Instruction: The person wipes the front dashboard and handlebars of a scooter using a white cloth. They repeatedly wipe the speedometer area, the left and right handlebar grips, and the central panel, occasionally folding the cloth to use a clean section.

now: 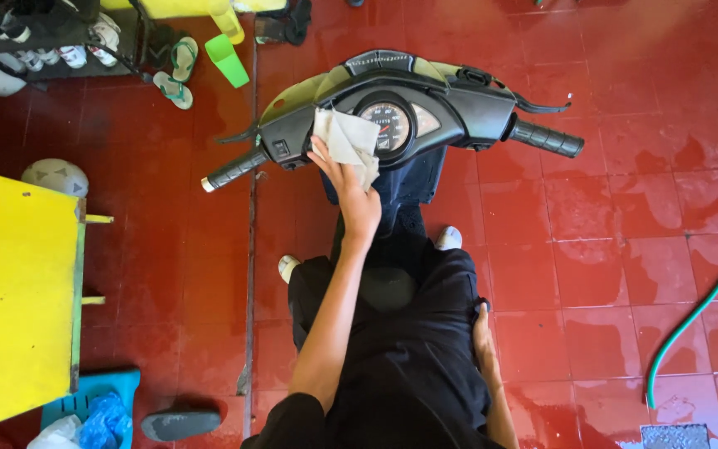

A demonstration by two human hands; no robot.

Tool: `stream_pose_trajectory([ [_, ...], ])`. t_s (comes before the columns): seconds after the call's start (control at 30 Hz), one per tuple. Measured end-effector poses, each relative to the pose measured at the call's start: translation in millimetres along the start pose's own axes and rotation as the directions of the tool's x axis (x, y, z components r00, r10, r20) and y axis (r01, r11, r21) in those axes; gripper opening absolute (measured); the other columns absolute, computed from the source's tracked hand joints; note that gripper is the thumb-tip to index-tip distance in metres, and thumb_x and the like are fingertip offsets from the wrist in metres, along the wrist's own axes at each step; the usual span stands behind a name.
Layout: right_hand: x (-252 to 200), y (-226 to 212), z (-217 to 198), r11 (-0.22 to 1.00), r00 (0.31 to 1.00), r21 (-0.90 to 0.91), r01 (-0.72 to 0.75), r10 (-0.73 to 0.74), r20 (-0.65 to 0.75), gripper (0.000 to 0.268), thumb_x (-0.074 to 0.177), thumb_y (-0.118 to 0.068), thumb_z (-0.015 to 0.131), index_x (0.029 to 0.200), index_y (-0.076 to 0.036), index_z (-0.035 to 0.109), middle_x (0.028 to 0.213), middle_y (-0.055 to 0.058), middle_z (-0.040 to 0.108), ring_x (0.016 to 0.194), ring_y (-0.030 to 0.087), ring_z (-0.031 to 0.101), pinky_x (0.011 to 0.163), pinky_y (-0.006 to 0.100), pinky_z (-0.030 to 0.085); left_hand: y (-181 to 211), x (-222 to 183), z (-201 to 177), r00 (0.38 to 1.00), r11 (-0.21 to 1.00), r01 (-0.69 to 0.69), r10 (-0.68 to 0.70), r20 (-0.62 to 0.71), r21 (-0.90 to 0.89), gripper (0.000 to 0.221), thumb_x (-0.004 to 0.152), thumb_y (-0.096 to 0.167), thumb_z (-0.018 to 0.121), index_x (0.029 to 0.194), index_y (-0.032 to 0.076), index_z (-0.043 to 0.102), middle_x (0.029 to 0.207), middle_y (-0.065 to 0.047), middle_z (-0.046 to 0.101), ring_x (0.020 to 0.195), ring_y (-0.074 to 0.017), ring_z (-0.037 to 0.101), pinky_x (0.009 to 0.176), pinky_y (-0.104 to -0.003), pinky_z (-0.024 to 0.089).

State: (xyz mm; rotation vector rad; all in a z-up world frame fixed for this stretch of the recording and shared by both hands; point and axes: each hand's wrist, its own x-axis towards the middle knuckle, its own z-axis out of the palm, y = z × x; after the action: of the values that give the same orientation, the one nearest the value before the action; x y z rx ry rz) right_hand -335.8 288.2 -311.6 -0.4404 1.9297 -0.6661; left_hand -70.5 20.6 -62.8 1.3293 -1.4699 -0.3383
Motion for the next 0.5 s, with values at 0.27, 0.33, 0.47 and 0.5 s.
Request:
stream_pose_trajectory([
  [0.27,113.0,92.6,-35.5,0.975,0.971,0.069,-0.212,0.202,0.124,0.101,0.098,-0.084,0.035,0.153,0.0,0.046,0.11,0.042,0.058,0.083,0.049,0.064,0.072,0.054,0.054,14.0,-7.0,12.8,1.0,0.997,-0.021,0.022,0.005,-0.069,0.118,0.069,-0.035,0.055,0.167,0.006,0.004,0.169,-0.027,-0.017,0.15,-0.0556,-0.025,0.123,-0.063,0.004],
  [0.33,126.6,97.2,-42.2,0.978,0.966,0.093,-0.186,0.165,0.199,0.1,0.097,-0.084,0.04,0.151,0.0,0.046,0.099,0.04,0.057,0.074,0.045,0.063,0.065,0.05,0.054,14.7,-7.4,7.5,1.0,0.998,-0.023,0.023,0.004,-0.055,0.12,0.067,-0.035,0.057,0.166,0.005,0.004,0.169,-0.028,-0.016,0.149,-0.0562,-0.024,0.124,-0.063,0.003],
  [0.47,61.0,43.3,-26.4,0.981,0.922,0.081,-0.177,0.137,0.362,0.108,0.092,-0.085,0.042,0.16,-0.002,0.033,0.149,0.032,0.044,0.127,0.041,0.053,0.112,0.052,0.038,2.1,-11.3,3.0,0.998,0.993,0.004,0.004,0.069,-0.121,0.119,0.062,-0.037,0.055,0.165,0.002,0.01,0.169,-0.029,-0.013,0.149,-0.0587,-0.022,0.124,-0.063,0.003],
  [0.5,52.0,39.4,-26.8,0.983,0.926,0.075,-0.169,0.132,0.354,0.107,0.092,-0.085,0.042,0.16,-0.002,0.034,0.149,0.031,0.044,0.127,0.041,0.053,0.112,0.052,0.038,-0.2,-14.0,2.5,0.996,0.992,0.009,0.003,0.089,-0.129,0.118,0.062,-0.036,0.056,0.165,0.001,0.011,0.17,-0.027,-0.013,0.149,-0.0575,-0.022,0.124,-0.062,0.002],
])
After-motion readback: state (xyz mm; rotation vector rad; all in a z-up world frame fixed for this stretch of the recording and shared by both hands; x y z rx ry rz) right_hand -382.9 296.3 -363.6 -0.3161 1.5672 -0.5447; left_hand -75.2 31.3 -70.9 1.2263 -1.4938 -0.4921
